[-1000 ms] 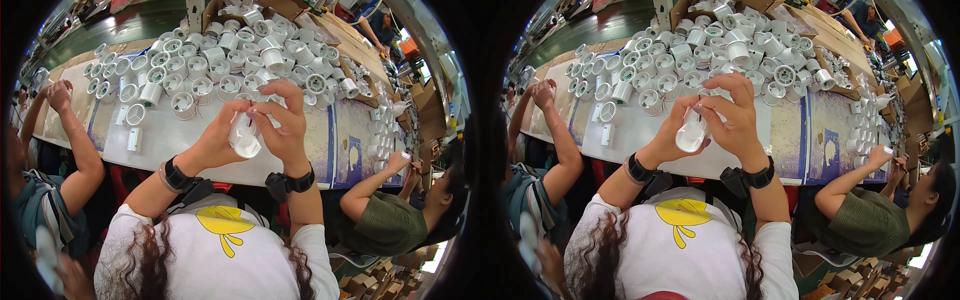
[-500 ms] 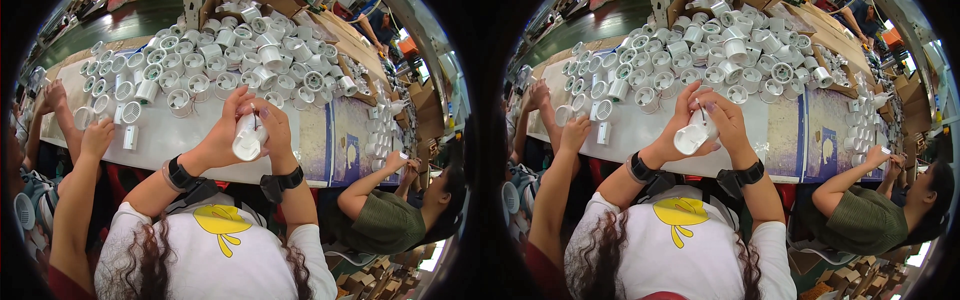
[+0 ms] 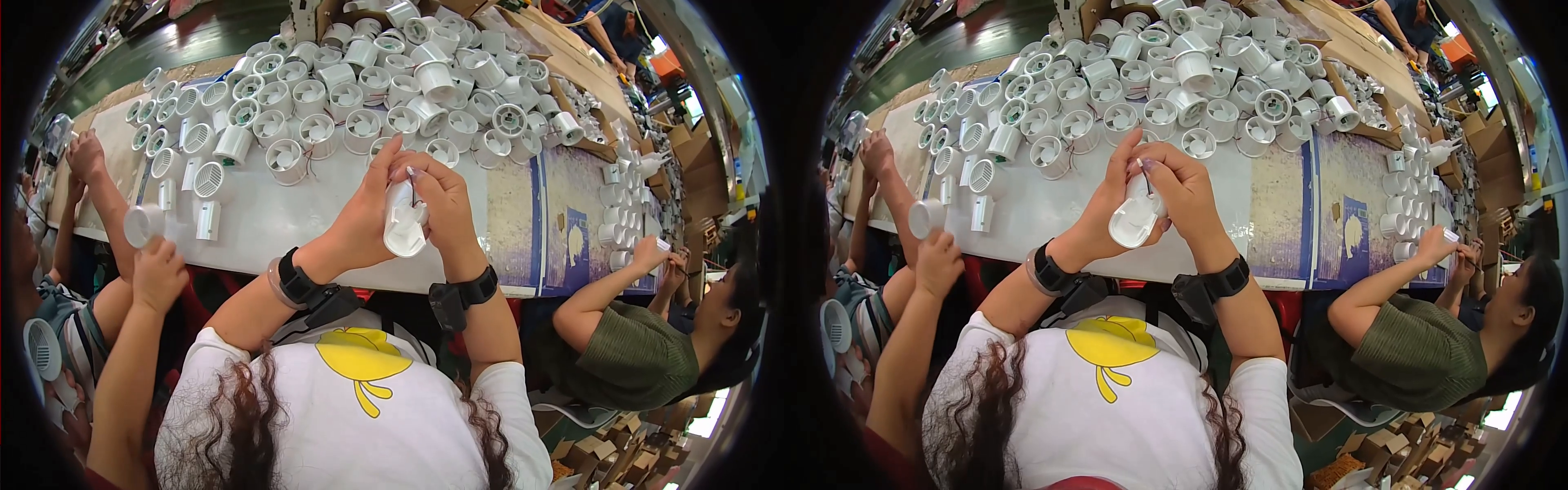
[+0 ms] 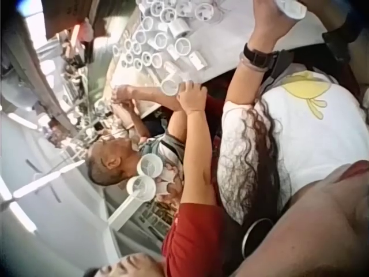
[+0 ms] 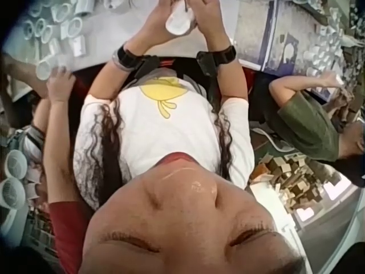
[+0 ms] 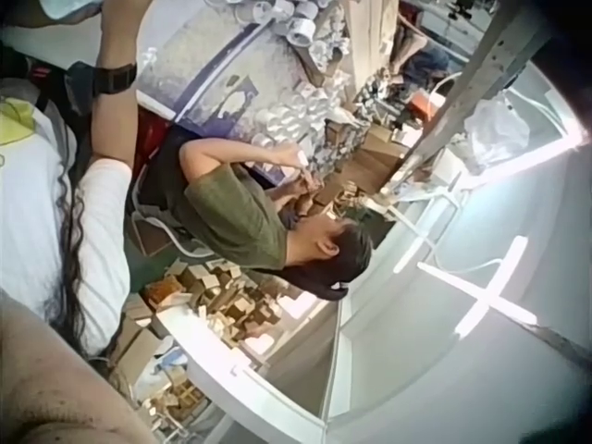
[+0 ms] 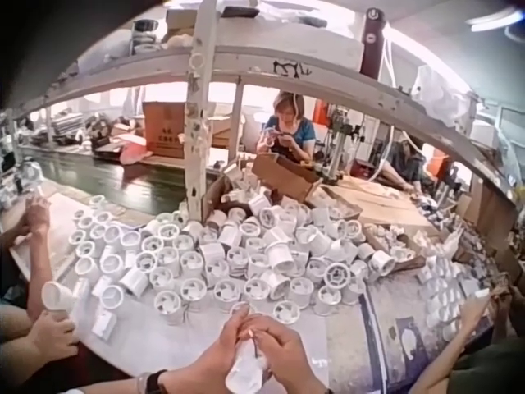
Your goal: The person picks up a fan housing and a fan motor, threads the motor wires through the housing, and presses the motor into place. They then pick up a plastic cover, thread the wires through it, and snap the cover onto the housing before placing the unit on the table.
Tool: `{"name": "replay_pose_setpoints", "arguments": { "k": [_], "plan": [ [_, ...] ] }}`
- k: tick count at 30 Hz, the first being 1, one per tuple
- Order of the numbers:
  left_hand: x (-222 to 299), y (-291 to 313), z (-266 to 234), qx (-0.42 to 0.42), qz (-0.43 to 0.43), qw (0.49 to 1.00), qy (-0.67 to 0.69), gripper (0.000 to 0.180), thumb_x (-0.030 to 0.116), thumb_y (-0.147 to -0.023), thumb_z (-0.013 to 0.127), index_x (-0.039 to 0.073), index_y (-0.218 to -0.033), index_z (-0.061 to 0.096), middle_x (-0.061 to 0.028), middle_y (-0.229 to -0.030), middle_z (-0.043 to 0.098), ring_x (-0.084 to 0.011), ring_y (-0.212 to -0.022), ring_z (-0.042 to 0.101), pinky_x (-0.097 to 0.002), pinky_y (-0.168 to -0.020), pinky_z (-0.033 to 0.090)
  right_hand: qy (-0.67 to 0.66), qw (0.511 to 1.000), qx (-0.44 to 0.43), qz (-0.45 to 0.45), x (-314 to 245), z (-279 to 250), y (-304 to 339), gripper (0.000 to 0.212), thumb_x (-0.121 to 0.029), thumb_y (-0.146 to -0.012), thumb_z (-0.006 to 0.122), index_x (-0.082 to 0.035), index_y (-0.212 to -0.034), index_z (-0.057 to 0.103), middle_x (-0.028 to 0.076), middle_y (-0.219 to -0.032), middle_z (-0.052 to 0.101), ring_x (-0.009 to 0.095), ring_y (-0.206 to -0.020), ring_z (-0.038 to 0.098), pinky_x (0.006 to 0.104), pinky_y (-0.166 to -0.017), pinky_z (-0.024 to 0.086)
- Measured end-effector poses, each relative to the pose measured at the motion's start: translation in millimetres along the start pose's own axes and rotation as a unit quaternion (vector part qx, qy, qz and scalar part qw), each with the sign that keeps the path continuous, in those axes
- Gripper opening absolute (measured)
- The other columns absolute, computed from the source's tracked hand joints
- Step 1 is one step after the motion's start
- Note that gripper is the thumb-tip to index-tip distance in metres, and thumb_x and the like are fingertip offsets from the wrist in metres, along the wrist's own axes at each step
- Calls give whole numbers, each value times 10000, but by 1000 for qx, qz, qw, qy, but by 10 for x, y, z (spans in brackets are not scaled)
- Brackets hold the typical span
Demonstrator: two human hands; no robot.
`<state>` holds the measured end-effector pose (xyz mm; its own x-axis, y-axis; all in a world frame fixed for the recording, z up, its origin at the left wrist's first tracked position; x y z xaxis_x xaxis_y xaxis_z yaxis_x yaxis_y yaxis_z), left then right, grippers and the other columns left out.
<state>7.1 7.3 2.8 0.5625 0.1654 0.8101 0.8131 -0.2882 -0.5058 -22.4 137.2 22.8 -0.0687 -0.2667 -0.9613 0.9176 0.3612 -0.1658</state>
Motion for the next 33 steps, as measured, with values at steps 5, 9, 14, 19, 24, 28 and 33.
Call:
{"name": "replay_pose_setpoints", "arguments": {
  "k": [5, 9, 14, 19, 24, 28, 33],
  "plan": [
    [0, 7, 5, 1, -9, 1000, 25, 1096, 28, -675, 763, 85, -1499, 42, -163, -1240, 492, -261, -1038, 589, -360, -908, 467, 11, 1000, 11, -1, 4, 12, -4, 182, -98, -915, 513, 8, -948, 657, 37, -929, 661, 85, -805, 592, 236, -728, 475],
    [5, 23, 17, 6, -23, 999, 26, 1079, 36, -678, 765, 83, -1496, 64, -161, -1248, 487, -269, -1069, 574, -356, -923, 459, 2, 999, 31, 21, 45, 15, 4, 182, -115, -920, 524, 4, -944, 660, 26, -897, 660, 74, -785, 590, 226, -701, 475],
    [-63, 50, 11, 13, -24, 999, -16, 1062, 56, -681, 778, 67, -1490, 90, -160, -1267, 475, -274, -1116, 549, -356, -950, 444, 10, 998, 37, 42, 116, 2, -13, 176, -113, -916, 528, -1, -942, 662, 21, -869, 654, 71, -768, 581, 224, -683, 466],
    [-55, 48, -5, 20, -20, 1000, -5, 1043, 73, -684, 789, 47, -1478, 114, -170, -1302, 454, -275, -1150, 532, -360, -970, 435, 5, 999, 31, 32, 147, 4, -36, 162, -107, -910, 540, -7, -939, 664, 9, -844, 645, 69, -744, 570, 223, -677, 455],
    [-22, 6, -52, 11, -8, 1000, -6, 1014, 86, -687, 796, 34, -1461, 145, -176, -1350, 421, -282, -1210, 492, -365, -1008, 405, -36, 999, 22, 27, 89, 26, -37, 127, -86, -893, 566, -8, -903, 666, 9, -861, 636, 75, -764, 567, 232, -689, 451],
    [-18, 0, -52, 7, -19, 1000, 20, 997, 92, -690, 797, 34, -1454, 158, -170, -1375, 400, -283, -1236, 472, -369, -1027, 388, -33, 999, 36, 4, 96, 61, -60, 103, -65, -876, 582, -5, -863, 664, 19, -891, 625, 84, -792, 567, 240, -704, 450],
    [0, -6, -72, -11, -42, 998, 52, 994, 95, -690, 801, 39, -1450, 161, -151, -1382, 389, -273, -1246, 459, -369, -1033, 382, -47, 998, 19, 22, 111, 10, -72, 94, -57, -865, 588, -2, -832, 658, 21, -893, 601, 90, -795, 557, 244, -712, 443]
  ]
}}
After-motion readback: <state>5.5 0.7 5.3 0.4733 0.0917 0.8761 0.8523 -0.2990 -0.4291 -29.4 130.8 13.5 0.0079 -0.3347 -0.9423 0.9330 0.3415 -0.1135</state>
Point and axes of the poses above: each hand's wrist, its own y-axis away from the middle knuckle, its own z-axis out of the palm, x = y × z, the point moved 2 cm from there along -y, towards the middle knuckle
